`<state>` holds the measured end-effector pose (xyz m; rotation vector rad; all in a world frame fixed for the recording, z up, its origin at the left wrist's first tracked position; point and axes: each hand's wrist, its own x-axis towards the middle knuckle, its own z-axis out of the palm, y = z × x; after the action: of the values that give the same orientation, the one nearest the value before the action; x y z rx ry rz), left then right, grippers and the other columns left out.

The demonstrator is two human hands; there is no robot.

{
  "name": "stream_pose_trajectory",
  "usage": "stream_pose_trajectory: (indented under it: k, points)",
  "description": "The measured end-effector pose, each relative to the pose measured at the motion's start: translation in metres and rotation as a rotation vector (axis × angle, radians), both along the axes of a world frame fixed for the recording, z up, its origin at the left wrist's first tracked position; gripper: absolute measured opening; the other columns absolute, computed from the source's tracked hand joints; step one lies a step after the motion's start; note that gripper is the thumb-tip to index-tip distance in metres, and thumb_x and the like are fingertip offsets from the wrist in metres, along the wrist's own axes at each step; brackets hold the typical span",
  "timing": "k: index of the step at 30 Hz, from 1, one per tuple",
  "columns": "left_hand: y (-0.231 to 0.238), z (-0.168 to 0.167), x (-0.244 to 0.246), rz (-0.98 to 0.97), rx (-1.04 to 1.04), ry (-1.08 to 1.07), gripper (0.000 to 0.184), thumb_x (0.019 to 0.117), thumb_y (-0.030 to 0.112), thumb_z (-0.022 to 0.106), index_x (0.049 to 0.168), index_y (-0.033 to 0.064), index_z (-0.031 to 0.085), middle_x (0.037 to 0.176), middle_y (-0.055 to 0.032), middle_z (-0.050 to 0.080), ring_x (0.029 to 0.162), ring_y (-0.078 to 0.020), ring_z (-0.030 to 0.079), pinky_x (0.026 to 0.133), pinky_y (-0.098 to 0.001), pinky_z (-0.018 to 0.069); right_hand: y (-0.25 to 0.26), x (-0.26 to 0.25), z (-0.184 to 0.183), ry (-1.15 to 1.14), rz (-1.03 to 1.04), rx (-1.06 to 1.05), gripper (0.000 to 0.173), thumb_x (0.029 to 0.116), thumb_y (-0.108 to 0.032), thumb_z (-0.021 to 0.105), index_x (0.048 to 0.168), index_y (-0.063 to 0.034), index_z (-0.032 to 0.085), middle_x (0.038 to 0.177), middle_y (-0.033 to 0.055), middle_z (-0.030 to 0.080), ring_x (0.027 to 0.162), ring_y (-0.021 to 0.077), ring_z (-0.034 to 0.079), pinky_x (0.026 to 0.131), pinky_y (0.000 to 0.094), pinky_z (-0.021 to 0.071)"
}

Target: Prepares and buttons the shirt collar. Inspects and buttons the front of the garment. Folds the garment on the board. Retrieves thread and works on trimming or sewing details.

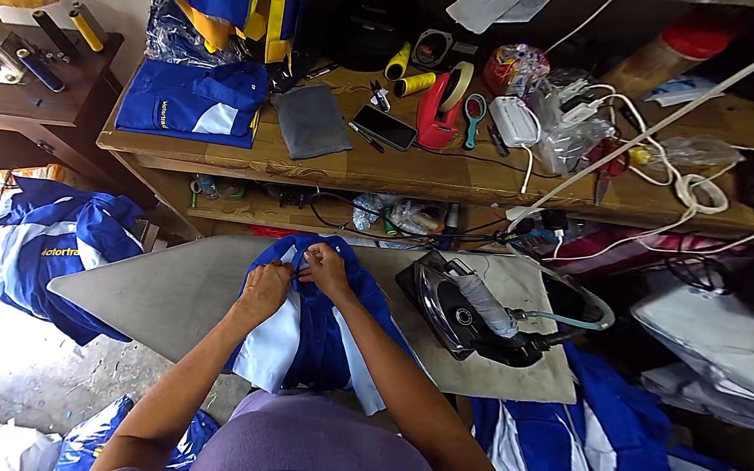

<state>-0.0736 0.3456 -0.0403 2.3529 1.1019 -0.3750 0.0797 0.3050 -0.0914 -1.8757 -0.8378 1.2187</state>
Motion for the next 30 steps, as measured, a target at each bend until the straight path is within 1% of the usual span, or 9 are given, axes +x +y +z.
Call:
stream_pose_trajectory:
  k: [5, 12, 15, 17, 19, 21, 24, 26, 30]
  points:
    - [0.002, -0.004, -0.003, 0.009, -0.014, -0.010, 0.031, 0.1035, 0.018, 0.052, 0.128, 0.0050, 0.066, 0.125, -0.0233, 0.065, 0.113, -0.0432, 0.065, 0.091, -0.0613, 0.0517, 0.010, 0.004, -0.017, -0.013, -0.009, -0.056, 0.027, 0.1059, -0.020, 0.055, 0.118, 0.0014, 0.066, 0.107, 0.0161, 0.071, 0.082, 0.0201, 0.074, 0.073, 0.0348, 0.0634]
    - [0.007, -0.009, -0.004, 0.099, -0.020, -0.049, 0.031, 0.1037, 0.020, 0.052, 0.128, 0.0049, 0.065, 0.125, -0.0216, 0.065, 0.113, -0.0412, 0.065, 0.092, -0.0594, 0.0524, -0.003, 0.011, -0.020, 0.018, -0.042, 0.020, 0.017, 0.1027, -0.007, 0.055, 0.108, 0.0048, 0.065, 0.104, 0.0168, 0.070, 0.086, 0.0192, 0.075, 0.081, 0.0338, 0.0646]
    - [0.009, -0.017, -0.001, 0.108, -0.023, -0.081, 0.032, 0.1033, 0.020, 0.052, 0.127, 0.0041, 0.065, 0.125, -0.0217, 0.066, 0.114, -0.0402, 0.065, 0.095, -0.0583, 0.0519, -0.007, 0.013, -0.027, 0.016, -0.072, 0.058, 0.014, 0.1004, -0.006, 0.057, 0.103, 0.0047, 0.066, 0.098, 0.0150, 0.071, 0.082, 0.0183, 0.075, 0.078, 0.0335, 0.0647]
    - [0.008, -0.016, 0.003, 0.108, -0.010, -0.083, 0.032, 0.1027, 0.020, 0.052, 0.127, 0.0045, 0.065, 0.125, -0.0213, 0.066, 0.113, -0.0401, 0.066, 0.094, -0.0585, 0.0523, -0.006, 0.012, -0.026, 0.079, -0.109, 0.052, 0.016, 0.1022, -0.008, 0.057, 0.106, 0.0055, 0.065, 0.100, 0.0164, 0.071, 0.081, 0.0196, 0.075, 0.076, 0.0341, 0.0654]
    - [0.007, -0.011, 0.004, 0.105, -0.002, -0.057, 0.032, 0.1026, 0.019, 0.053, 0.129, 0.0059, 0.065, 0.127, -0.0208, 0.065, 0.113, -0.0405, 0.066, 0.092, -0.0595, 0.0527, -0.002, 0.011, -0.022, 0.179, -0.140, 0.022, 0.022, 0.1047, -0.012, 0.057, 0.116, 0.0061, 0.063, 0.107, 0.0190, 0.069, 0.082, 0.0216, 0.075, 0.075, 0.0351, 0.0652]
    - [0.007, -0.009, 0.004, 0.095, -0.002, -0.037, 0.032, 0.1024, 0.019, 0.053, 0.129, 0.0071, 0.065, 0.127, -0.0203, 0.065, 0.112, -0.0406, 0.066, 0.091, -0.0601, 0.0529, 0.004, 0.010, -0.018, 0.227, -0.149, -0.019, 0.029, 0.1045, -0.019, 0.060, 0.121, 0.0046, 0.062, 0.107, 0.0184, 0.069, 0.081, 0.0214, 0.073, 0.073, 0.0350, 0.0638]
    - [0.006, -0.010, 0.002, 0.080, -0.013, -0.030, 0.032, 0.1022, 0.020, 0.053, 0.130, 0.0085, 0.064, 0.128, -0.0196, 0.065, 0.112, -0.0403, 0.066, 0.090, -0.0603, 0.0529, 0.015, 0.009, -0.015, 0.141, -0.115, -0.093, 0.031, 0.1020, -0.026, 0.065, 0.116, 0.0004, 0.068, 0.095, 0.0105, 0.072, 0.070, 0.0141, 0.068, 0.064, 0.0295, 0.0584]
    - [0.005, -0.010, 0.000, 0.076, -0.020, -0.034, 0.032, 0.1017, 0.019, 0.053, 0.130, 0.0084, 0.064, 0.128, -0.0196, 0.064, 0.112, -0.0405, 0.066, 0.090, -0.0606, 0.0528, 0.021, 0.007, -0.014, 0.087, -0.092, -0.114, 0.025, 0.1018, -0.024, 0.065, 0.114, -0.0023, 0.071, 0.090, 0.0057, 0.073, 0.063, 0.0087, 0.063, 0.058, 0.0254, 0.0520]
    - [0.010, -0.008, -0.013, 0.129, -0.057, -0.121, 0.032, 0.1002, 0.016, 0.056, 0.129, 0.0053, 0.063, 0.124, -0.0199, 0.066, 0.110, -0.0388, 0.066, 0.092, -0.0585, 0.0524, 0.022, 0.009, -0.020, 0.178, -0.148, -0.038, 0.017, 0.1013, -0.014, 0.062, 0.107, 0.0013, 0.068, 0.085, 0.0079, 0.068, 0.066, 0.0106, 0.063, 0.060, 0.0260, 0.0534]
